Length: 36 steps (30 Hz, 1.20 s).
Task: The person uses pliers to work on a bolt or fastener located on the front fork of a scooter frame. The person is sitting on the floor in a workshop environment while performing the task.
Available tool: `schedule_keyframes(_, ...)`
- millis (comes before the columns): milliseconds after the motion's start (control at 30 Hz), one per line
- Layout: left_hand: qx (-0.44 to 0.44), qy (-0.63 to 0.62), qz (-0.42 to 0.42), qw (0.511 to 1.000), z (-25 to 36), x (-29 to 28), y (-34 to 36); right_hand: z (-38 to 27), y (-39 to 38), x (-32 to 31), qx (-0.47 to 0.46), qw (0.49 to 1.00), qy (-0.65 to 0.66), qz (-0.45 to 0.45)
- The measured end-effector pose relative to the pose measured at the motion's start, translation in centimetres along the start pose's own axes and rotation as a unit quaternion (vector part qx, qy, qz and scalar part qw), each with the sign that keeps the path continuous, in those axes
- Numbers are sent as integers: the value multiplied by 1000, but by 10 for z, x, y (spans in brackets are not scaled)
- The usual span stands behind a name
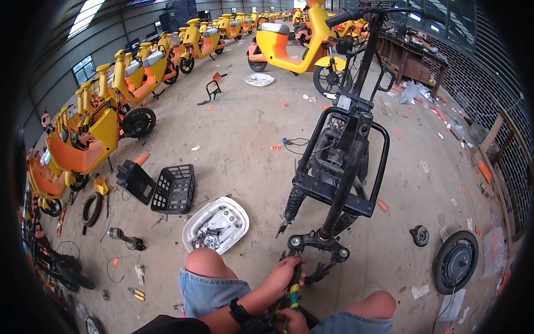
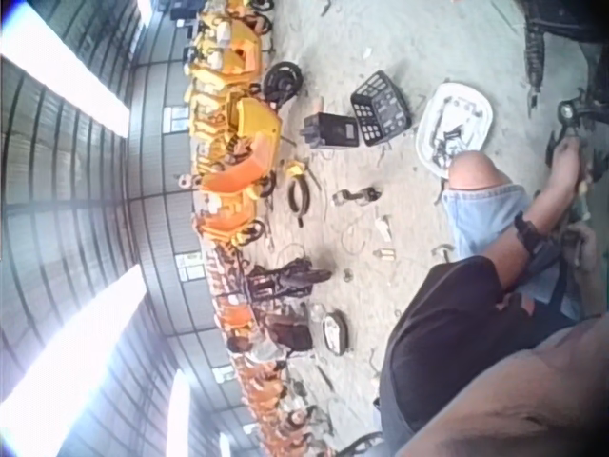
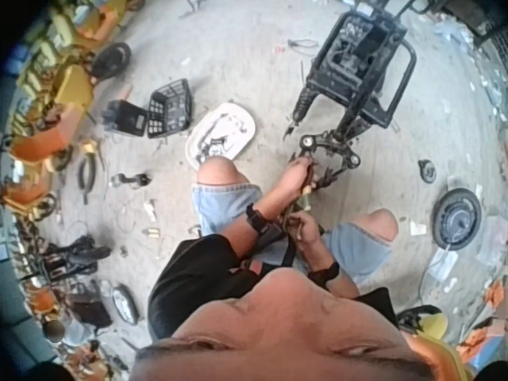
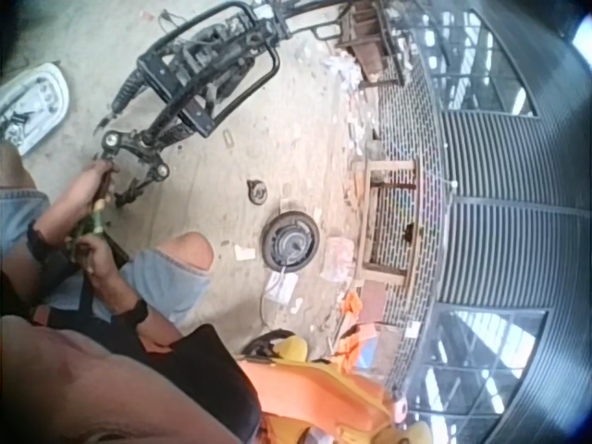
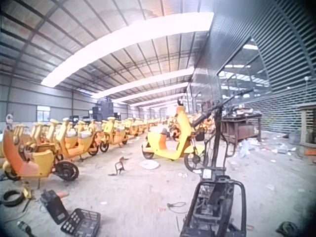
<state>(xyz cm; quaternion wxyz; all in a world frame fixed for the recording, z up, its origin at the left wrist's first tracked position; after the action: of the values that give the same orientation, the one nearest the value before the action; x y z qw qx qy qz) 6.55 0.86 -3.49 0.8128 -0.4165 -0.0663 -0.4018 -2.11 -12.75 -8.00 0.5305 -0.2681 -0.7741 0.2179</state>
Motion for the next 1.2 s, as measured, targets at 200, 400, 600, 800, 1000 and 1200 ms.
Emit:
schedule_keyframes(200, -2, -5, -4, 1000, -2, -3, 2, 20, 17, -14, 38, 990, 95, -98)
schedule_keyframes(400, 2, 11, -8, 1000, -1, -5, 3, 17, 15, -1, 45, 978, 131, -153)
schedule_keyframes(600, -6, 31, -4, 999, 6, -1, -4, 21, 17, -2, 57, 950, 206, -230)
schedule_keyframes(800, -11, 24, -11, 1000, 5, -1, -3, 24, 20, -4, 62, 944, 215, -244)
schedule_keyframes(1000, 1, 30, -10, 1000, 4, -4, -1, 19, 18, 3, 49, 954, 195, -223)
schedule_keyframes(1200, 7, 28, -11, 1000, 3, -2, -1, 22, 21, -4, 55, 958, 183, -216)
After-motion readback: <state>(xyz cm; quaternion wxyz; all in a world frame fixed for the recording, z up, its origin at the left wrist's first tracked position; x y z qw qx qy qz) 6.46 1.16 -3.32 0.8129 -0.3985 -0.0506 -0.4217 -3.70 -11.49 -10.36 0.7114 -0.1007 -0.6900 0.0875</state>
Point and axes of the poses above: each hand's wrist, its own y-axis towards the middle knuckle, its own x-axis out of the palm, z = x × y, the point moved 9 cm from there along y, towards the middle knuckle
